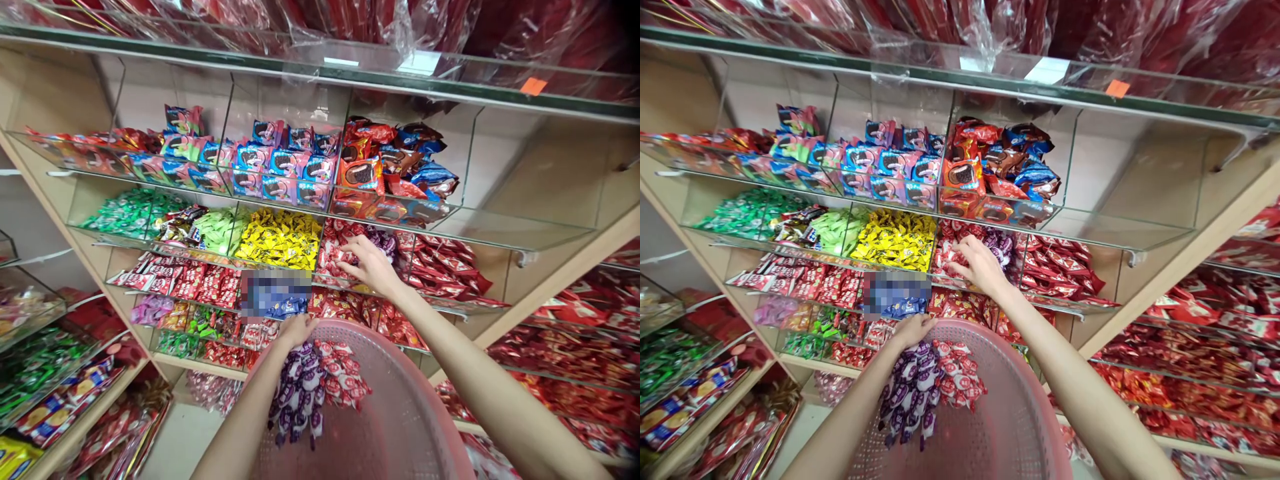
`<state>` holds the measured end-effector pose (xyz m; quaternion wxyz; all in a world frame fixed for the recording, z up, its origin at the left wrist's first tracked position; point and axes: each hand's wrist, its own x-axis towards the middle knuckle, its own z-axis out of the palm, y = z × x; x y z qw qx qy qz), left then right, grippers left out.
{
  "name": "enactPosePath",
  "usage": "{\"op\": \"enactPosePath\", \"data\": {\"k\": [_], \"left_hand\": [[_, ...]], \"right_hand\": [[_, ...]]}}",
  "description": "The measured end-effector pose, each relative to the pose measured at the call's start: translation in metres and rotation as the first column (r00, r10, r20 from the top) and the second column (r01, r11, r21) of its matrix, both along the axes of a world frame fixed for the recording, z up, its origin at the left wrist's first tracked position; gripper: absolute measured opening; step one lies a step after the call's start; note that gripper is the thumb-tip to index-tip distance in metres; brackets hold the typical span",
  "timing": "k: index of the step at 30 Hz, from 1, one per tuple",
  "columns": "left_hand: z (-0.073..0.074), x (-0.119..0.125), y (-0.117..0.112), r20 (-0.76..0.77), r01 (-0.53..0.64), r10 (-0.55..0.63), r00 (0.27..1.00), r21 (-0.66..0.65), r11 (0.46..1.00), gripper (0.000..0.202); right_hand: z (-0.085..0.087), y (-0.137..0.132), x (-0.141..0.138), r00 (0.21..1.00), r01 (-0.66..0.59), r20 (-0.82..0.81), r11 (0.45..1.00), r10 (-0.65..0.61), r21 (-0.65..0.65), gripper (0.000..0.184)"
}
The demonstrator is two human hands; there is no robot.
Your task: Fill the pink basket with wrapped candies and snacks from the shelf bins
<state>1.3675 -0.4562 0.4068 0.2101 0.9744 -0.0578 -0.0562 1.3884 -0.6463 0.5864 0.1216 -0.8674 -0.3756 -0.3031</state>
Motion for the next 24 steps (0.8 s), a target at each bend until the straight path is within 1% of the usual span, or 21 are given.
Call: {"op": "enactPosePath", "data": {"k": [2,3,5,6,8,11,14,16,17,19,22,24], "left_hand": [[-0.001,0.0,0.0,-0.003,0.006,-0.006,1.0,-0.003,1.0,0.056],[-0.001,0.001,0.0,-0.005,0.007,-0.007,1.0,-0.004,1.0,0.057],[-0.002,0.001,0.0,-0.01,0.005,-0.005,1.0,-0.005,1.0,0.057],[-0.003,0.002,0.0,-0.011,0.007,-0.007,1.0,-0.007,1.0,0.058],[-0.005,0.003,0.0,-0.007,0.01,-0.01,1.0,-0.011,1.0,0.058],[-0.006,0.003,0.0,0.007,0.013,-0.013,1.0,-0.008,1.0,0.058],[-0.006,0.003,-0.001,0.01,0.008,-0.007,1.0,-0.006,1.0,0.058],[-0.005,0.002,-0.001,0.009,-0.001,0.001,1.0,-0.001,1.0,0.057],[-0.005,0.002,-0.001,0.008,-0.007,0.007,1.0,0.002,1.0,0.057],[-0.005,0.002,-0.001,0.004,-0.015,0.015,1.0,0.004,1.0,0.057],[-0.006,0.003,-0.001,0.004,-0.011,0.011,1.0,-0.007,1.0,0.059],[-0.008,0.004,-0.001,0.009,-0.006,0.006,1.0,-0.011,1.0,0.059]], "right_hand": [[0.001,-0.005,-0.02,0.999,-0.035,-0.016,0.991,0.038,0.13,0.028],[-0.001,-0.007,-0.03,0.998,-0.047,-0.03,0.984,0.053,0.174,0.028],[-0.008,-0.011,-0.05,0.993,-0.055,-0.091,0.977,0.075,0.207,0.027],[-0.015,-0.013,-0.059,0.986,-0.055,-0.143,0.98,0.083,0.192,0.026],[-0.035,-0.017,-0.072,0.959,-0.044,-0.274,0.992,0.074,0.115,0.025],[-0.079,-0.023,-0.079,0.887,-0.014,-0.462,0.997,-0.025,-0.079,0.024],[-0.124,-0.026,-0.077,0.821,0.001,-0.547,0.958,-0.164,-0.286,0.021],[-0.145,-0.025,-0.074,0.792,0.021,-0.554,0.918,-0.257,-0.395,0.017],[-0.152,-0.024,-0.073,0.78,0.03,-0.552,0.898,-0.295,-0.438,0.017],[-0.158,-0.02,-0.071,0.76,0.039,-0.544,0.861,-0.355,-0.507,0.018],[-0.16,-0.012,-0.07,0.747,0.058,-0.521,0.821,-0.413,-0.568,0.022],[-0.161,-0.008,-0.07,0.751,0.079,-0.502,0.813,-0.429,-0.577,0.024]]}}
